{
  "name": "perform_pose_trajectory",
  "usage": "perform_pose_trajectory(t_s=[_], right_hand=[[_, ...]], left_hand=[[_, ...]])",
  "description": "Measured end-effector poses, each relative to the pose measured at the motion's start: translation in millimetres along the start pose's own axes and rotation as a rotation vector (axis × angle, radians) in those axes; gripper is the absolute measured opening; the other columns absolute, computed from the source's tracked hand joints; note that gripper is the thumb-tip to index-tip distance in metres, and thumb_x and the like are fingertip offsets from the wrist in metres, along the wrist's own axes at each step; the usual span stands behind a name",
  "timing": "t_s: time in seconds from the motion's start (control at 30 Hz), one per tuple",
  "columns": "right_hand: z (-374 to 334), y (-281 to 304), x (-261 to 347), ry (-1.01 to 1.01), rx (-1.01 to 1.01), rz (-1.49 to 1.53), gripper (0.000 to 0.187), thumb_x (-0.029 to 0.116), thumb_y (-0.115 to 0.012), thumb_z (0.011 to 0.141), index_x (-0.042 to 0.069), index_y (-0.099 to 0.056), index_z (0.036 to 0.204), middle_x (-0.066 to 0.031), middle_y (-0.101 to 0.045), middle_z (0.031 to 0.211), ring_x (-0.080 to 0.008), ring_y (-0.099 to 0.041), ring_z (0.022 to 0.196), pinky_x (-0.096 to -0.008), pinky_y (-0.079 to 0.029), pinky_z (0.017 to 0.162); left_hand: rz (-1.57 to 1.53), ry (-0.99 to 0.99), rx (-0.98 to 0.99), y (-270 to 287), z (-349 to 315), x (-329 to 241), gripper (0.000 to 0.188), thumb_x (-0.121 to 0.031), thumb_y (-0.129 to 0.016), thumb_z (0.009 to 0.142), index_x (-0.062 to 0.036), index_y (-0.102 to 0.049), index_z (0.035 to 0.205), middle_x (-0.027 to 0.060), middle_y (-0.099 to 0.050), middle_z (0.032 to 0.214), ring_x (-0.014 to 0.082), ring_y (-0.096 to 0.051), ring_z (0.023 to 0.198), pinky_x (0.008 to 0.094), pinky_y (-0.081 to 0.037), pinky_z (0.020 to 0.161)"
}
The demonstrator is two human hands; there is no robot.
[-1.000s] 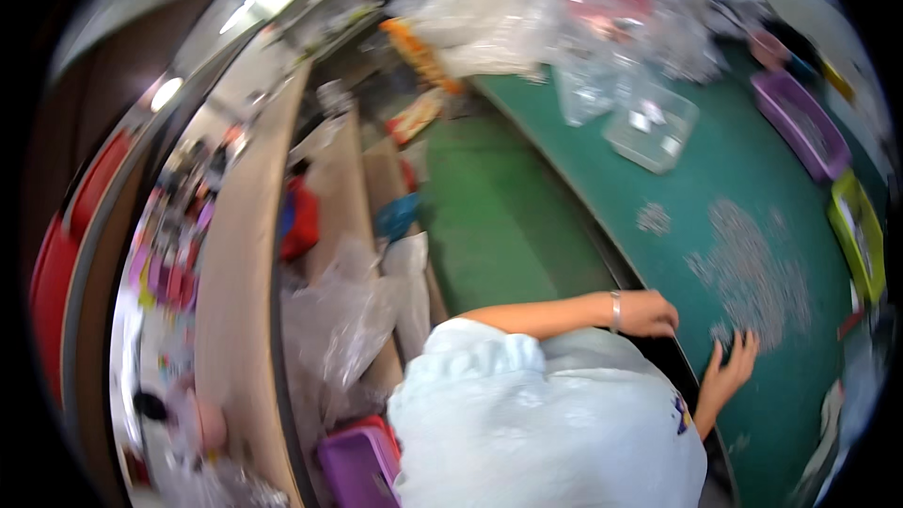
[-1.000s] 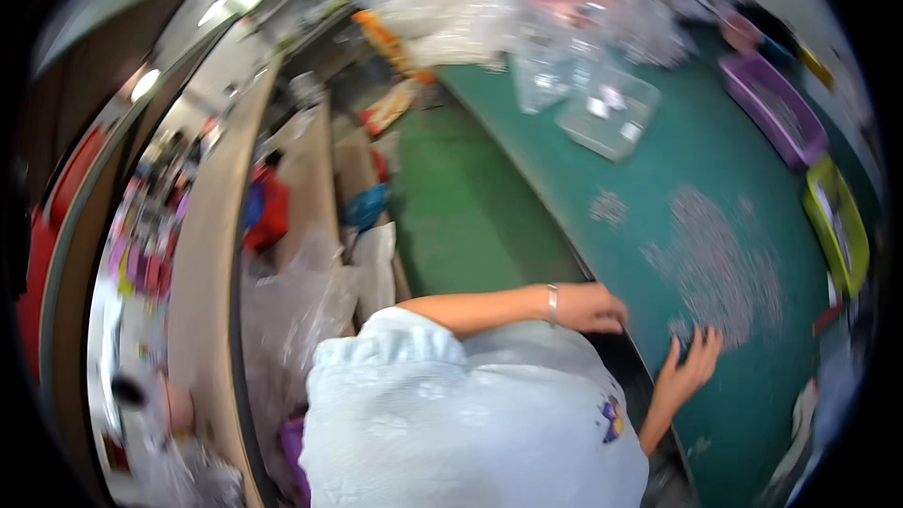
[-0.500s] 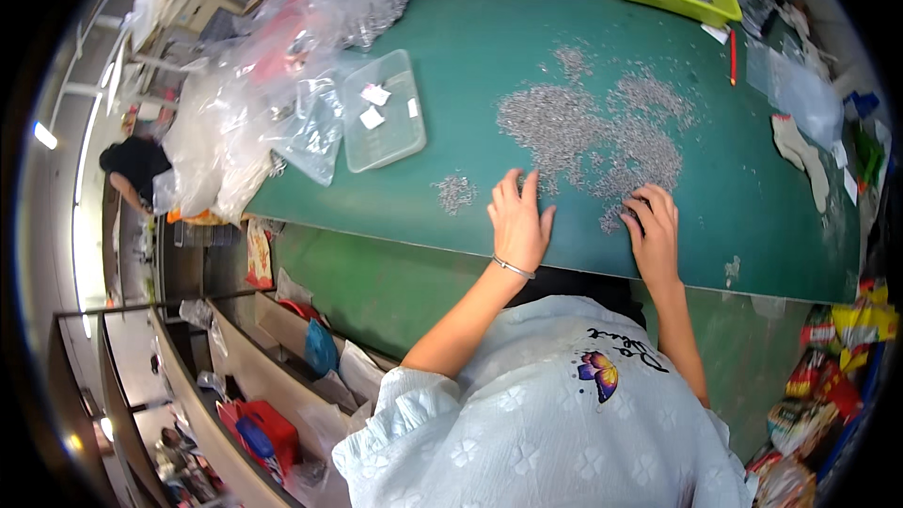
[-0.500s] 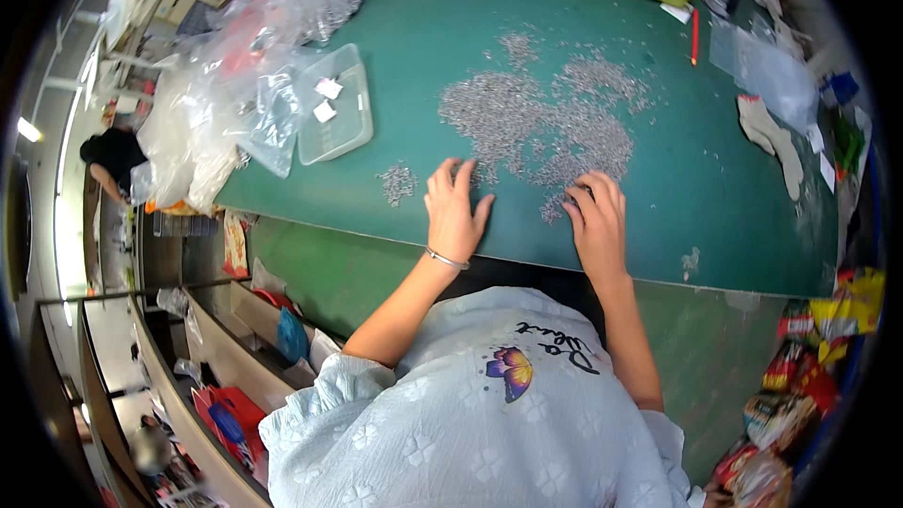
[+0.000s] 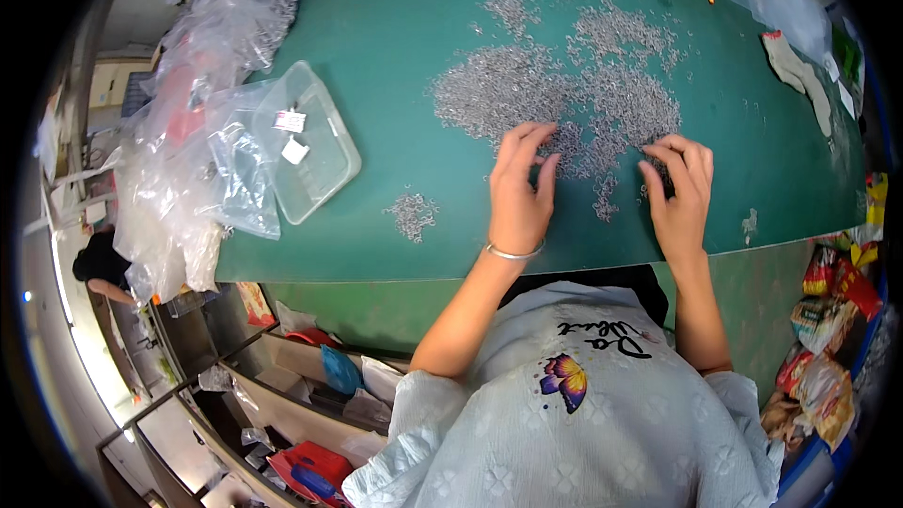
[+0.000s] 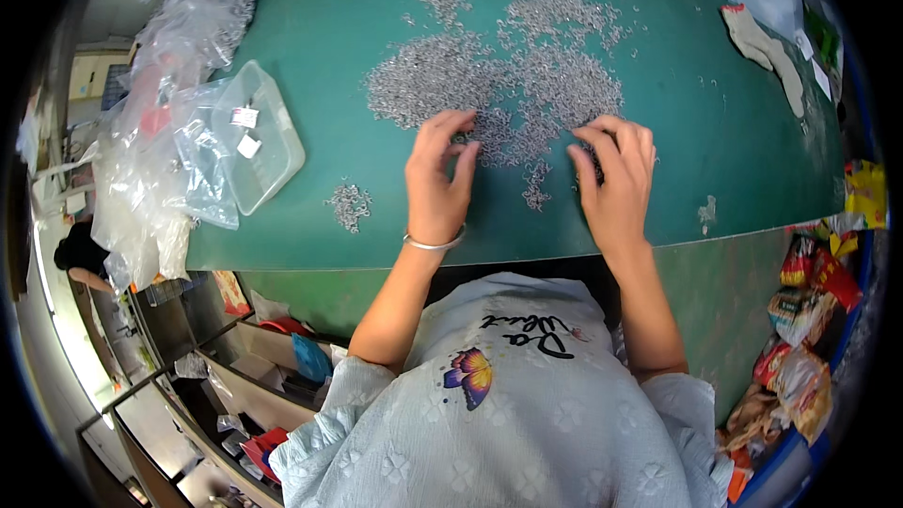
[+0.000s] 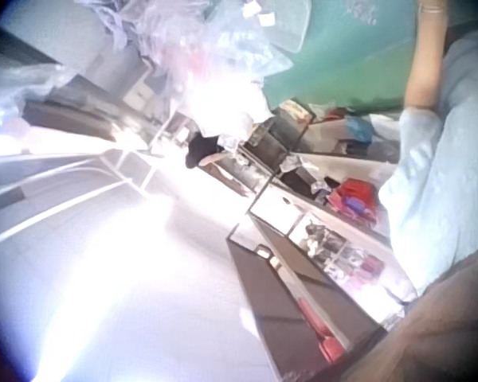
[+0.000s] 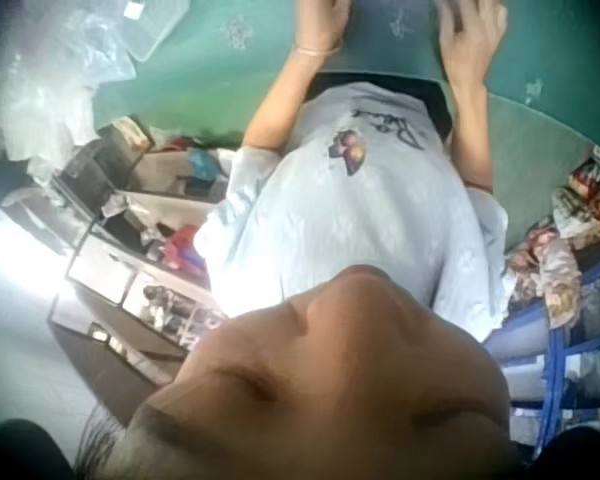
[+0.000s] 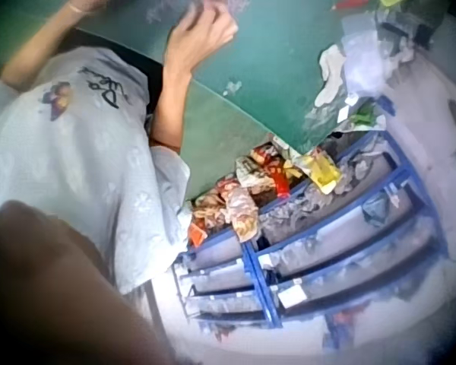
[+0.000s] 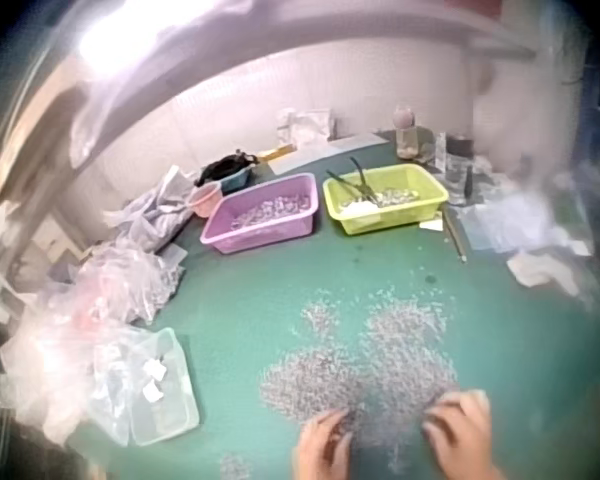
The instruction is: The person sits on the floor and manually assembles small silver metal rings by hand. They pick up individual rings from a large pile, link them together, and place the finished pieces into a clear plastic container.
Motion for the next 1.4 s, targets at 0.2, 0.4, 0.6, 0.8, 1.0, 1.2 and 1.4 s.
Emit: perform_pose_trajectory(t_s=[0.2, 0.4, 0.6, 0.8, 1.0, 1.2, 1.4], right_hand=[[-27, -30, 38, 0.162, 0.31, 0.082, 0.037, 0.019, -0.08, 0.071, 0.006, -0.066, 0.104, -0.0075, -0.058, 0.114, -0.0306, -0.053, 0.105, -0.0417, -0.041, 0.086], [-9, -28, 7, 0.083, 0.129, -0.099, 0.03, 0.014, -0.079, 0.073, 0.006, -0.068, 0.1, -0.0075, -0.06, 0.103, -0.0283, -0.055, 0.098, -0.0383, -0.041, 0.08], [2, -16, 0, 0.026, -0.036, -0.163, 0.025, 0.008, -0.077, 0.077, 0.006, -0.068, 0.1, -0.0081, -0.062, 0.103, -0.0289, -0.055, 0.097, -0.038, -0.041, 0.081], [-14, -58, 65, 0.146, 0.344, 0.068, 0.045, 0.013, -0.075, 0.078, 0.006, -0.062, 0.121, -0.011, -0.055, 0.131, -0.034, -0.047, 0.128, -0.0485, -0.037, 0.102], [-20, -94, 91, 0.303, 0.499, 0.079, 0.038, 0.012, -0.074, 0.079, 0.006, -0.064, 0.115, -0.0093, -0.057, 0.13, -0.0304, -0.046, 0.132, -0.0523, -0.034, 0.106], [-8, -61, 57, 0.27, 0.208, 0.034, 0.018, 0.003, -0.072, 0.076, 0.004, -0.067, 0.093, -0.0061, -0.063, 0.099, -0.0255, -0.059, 0.099, -0.0439, -0.039, 0.092], [-3, -32, 29, 0.1, 0.044, -0.058, 0.018, 0.002, -0.072, 0.078, 0.004, -0.068, 0.095, -0.0055, -0.063, 0.099, -0.0267, -0.057, 0.098, -0.0404, -0.039, 0.087]], left_hand=[[0.453, -0.013, 0.014, 33, -39, -16, 0.038, 0.004, -0.071, 0.079, -0.002, -0.064, 0.116, 0.0163, -0.056, 0.114, 0.0322, -0.058, 0.1, 0.0392, -0.047, 0.088], [0.513, 0.011, 0.037, 47, -43, 4, 0.033, 0.002, -0.07, 0.082, -0.0009, -0.064, 0.114, 0.0163, -0.056, 0.104, 0.0308, -0.057, 0.092, 0.0373, -0.047, 0.082], [0.223, 0.057, 0.022, 31, -21, 10, 0.027, 0.004, -0.069, 0.083, -0.0002, -0.065, 0.109, 0.0144, -0.061, 0.096, 0.0279, -0.061, 0.081, 0.0349, -0.05, 0.073], [0.302, -0.055, -0.069, 53, -42, -15, 0.034, 0.009, -0.069, 0.08, -0.0009, -0.066, 0.112, 0.0143, -0.06, 0.102, 0.0276, -0.06, 0.092, 0.0341, -0.049, 0.078], [-0.471, -0.015, -0.425, 102, -62, -24, 0.027, 0.007, -0.055, 0.09, -0.0007, -0.058, 0.116, 0.0095, -0.054, 0.11, 0.0188, -0.051, 0.089, 0.0328, -0.045, 0.078], [-1.746, 0.514, -0.064, 63, -62, -28, 0.029, -0.029, -0.055, 0.098, -0.0109, -0.058, 0.12, 0.0014, -0.041, 0.084, 0.0161, -0.037, 0.076, 0.0282, -0.033, 0.071], [-1.007, 0.503, 0.029, 55, -71, 11, 0.031, -0.004, -0.064, 0.092, 0.0002, -0.058, 0.122, 0.0115, -0.058, 0.106, 0.0235, -0.054, 0.095, 0.037, -0.044, 0.083]])
Point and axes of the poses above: each hand's wrist, its own z-axis towards the middle knuckle, its own y-axis out of the back of the hand, x = y × z, the point moved 10 cm from there along z, towards the middle knuckle
